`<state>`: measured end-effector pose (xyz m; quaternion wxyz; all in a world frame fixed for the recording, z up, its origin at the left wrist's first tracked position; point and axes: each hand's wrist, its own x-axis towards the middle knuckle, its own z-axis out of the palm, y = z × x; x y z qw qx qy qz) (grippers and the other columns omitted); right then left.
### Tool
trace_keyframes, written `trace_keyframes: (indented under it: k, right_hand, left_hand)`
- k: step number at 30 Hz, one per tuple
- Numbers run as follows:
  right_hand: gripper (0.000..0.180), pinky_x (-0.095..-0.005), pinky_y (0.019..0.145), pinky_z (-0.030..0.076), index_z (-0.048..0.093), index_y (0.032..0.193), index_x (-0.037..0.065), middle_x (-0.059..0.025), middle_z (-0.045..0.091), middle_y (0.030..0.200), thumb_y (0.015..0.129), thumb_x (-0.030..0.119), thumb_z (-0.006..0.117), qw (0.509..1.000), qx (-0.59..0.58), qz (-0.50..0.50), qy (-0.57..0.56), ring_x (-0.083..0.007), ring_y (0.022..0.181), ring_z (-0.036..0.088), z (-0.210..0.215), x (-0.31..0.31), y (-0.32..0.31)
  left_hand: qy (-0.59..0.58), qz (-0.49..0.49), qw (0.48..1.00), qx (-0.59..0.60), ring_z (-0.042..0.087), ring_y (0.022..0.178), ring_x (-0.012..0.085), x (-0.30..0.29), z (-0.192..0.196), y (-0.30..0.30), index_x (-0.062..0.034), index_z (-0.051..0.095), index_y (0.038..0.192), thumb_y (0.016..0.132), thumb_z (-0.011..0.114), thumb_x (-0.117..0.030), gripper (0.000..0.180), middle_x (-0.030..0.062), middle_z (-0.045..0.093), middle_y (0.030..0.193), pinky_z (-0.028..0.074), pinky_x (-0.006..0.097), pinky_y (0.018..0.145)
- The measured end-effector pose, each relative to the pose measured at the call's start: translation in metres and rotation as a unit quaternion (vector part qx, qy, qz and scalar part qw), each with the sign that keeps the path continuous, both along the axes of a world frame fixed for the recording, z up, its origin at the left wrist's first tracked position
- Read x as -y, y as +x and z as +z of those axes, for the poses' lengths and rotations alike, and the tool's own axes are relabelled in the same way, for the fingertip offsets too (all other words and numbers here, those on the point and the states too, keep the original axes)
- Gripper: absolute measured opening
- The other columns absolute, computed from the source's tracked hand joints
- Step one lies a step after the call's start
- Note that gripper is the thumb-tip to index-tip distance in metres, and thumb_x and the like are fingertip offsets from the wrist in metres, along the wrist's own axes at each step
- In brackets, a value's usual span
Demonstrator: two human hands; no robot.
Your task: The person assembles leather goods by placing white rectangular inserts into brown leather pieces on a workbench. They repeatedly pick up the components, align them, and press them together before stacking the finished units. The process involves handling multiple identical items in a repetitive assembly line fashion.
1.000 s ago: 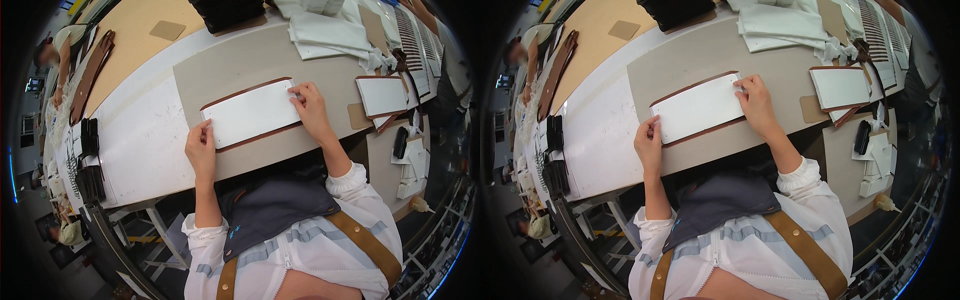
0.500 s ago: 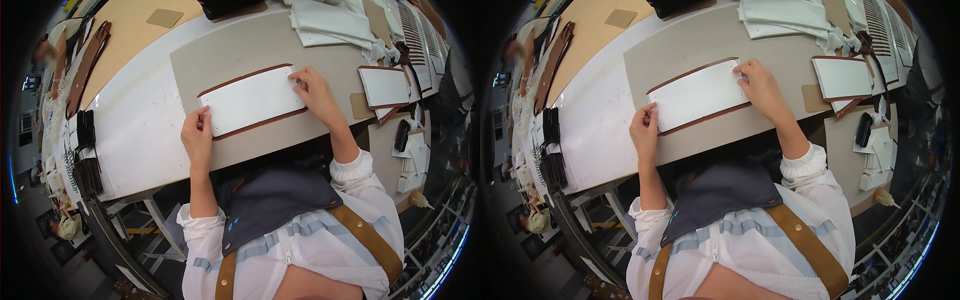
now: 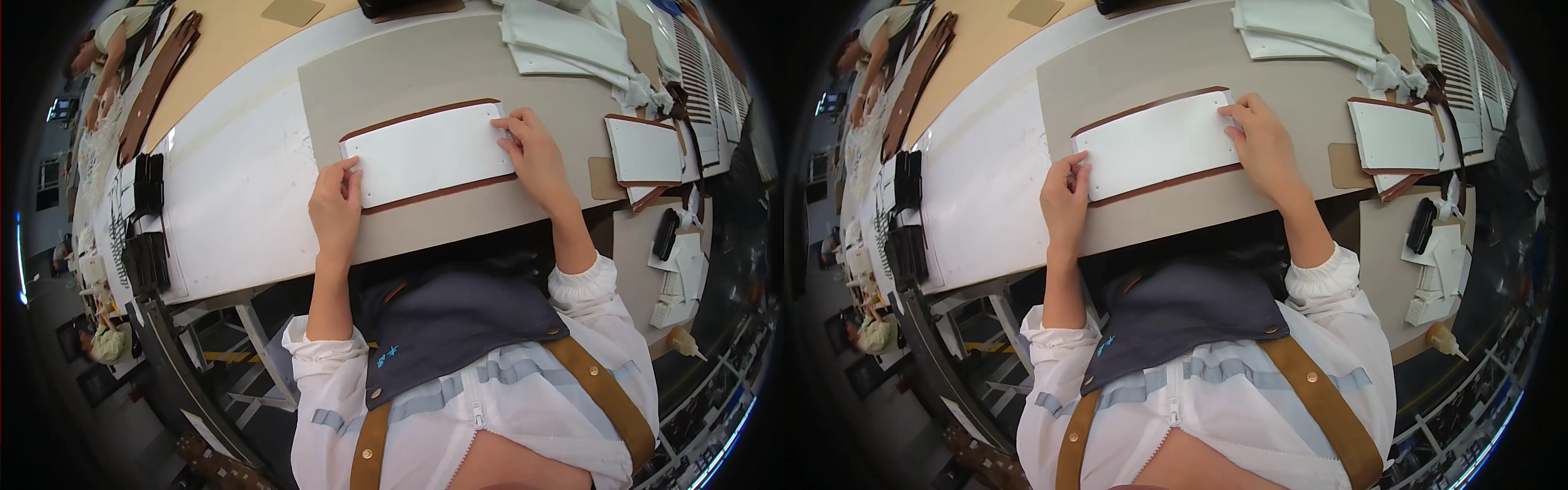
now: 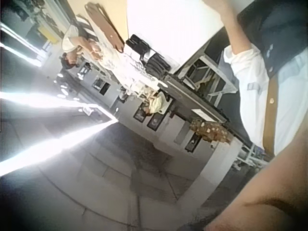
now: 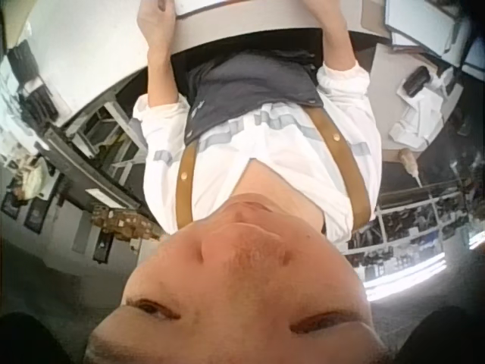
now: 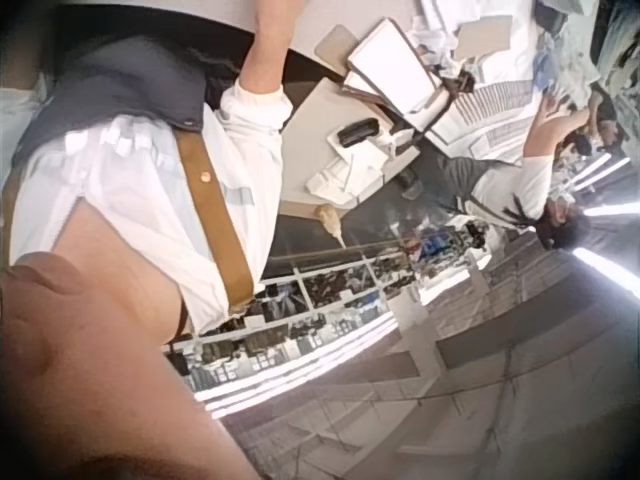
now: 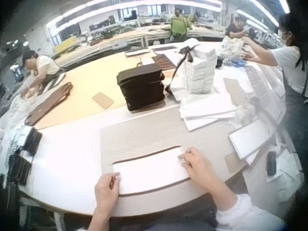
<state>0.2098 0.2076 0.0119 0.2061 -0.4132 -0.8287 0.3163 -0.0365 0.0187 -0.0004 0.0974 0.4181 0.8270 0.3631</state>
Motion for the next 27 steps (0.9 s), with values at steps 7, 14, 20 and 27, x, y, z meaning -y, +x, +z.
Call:
trace_keyframes:
  k: [7, 14, 20, 27]
  right_hand:
    - [0.026, -0.0391, 0.083, 0.052, 0.07, 0.116, 0.008, -0.0086, 0.06, 0.112, 0.091, 0.002, 0.067, 0.999, 0.007, -0.003, 0.044, -0.0283, 0.102, 0.062, -0.009, 0.004, 0.0]
    - [0.031, -0.0415, 0.083, 0.051, 0.068, 0.119, 0.005, -0.0116, 0.058, 0.117, 0.089, -0.001, 0.065, 0.976, 0.016, 0.02, 0.215, -0.0309, 0.1, 0.059, -0.023, 0.013, 0.001]
    - [0.043, -0.0466, 0.103, 0.042, 0.06, 0.129, -0.001, -0.0171, 0.052, 0.135, 0.086, -0.002, 0.063, 0.962, 0.072, 0.027, 0.264, -0.0354, 0.124, 0.05, -0.017, 0.02, -0.009]
    - [0.059, -0.0467, 0.124, 0.023, 0.042, 0.15, 0.0, -0.0193, 0.036, 0.16, 0.098, 0.022, 0.055, 0.952, 0.062, 0.171, 0.247, -0.0311, 0.152, 0.027, -0.04, 0.046, -0.074]
  left_hand:
    - [-0.002, -0.051, 0.993, -0.109, 0.056, 0.087, 0.0226, 0.006, 0.0, -0.007, -0.0102, 0.073, 0.112, 0.09, 0.074, -0.014, 0.023, 0.0055, 0.057, 0.091, 0.05, 0.035, 0.075]
    - [-0.041, -0.051, 0.986, -0.155, 0.049, 0.106, 0.0295, 0.018, -0.002, 0.002, -0.013, 0.069, 0.125, 0.086, 0.08, -0.024, 0.042, 0.0109, 0.053, 0.113, 0.041, 0.046, 0.097]
    - [-0.036, -0.097, 0.968, -0.227, 0.038, 0.139, 0.04, 0.002, 0.008, 0.011, -0.0066, 0.049, 0.147, 0.092, 0.068, -0.012, 0.058, 0.0217, 0.045, 0.145, 0.032, 0.047, 0.115]
    - [-0.055, -0.178, 0.956, -0.228, 0.024, 0.154, 0.0348, -0.049, -0.036, 0.045, -0.0006, 0.037, 0.154, 0.099, 0.052, -0.023, 0.061, 0.0203, 0.029, 0.164, 0.019, 0.053, 0.124]
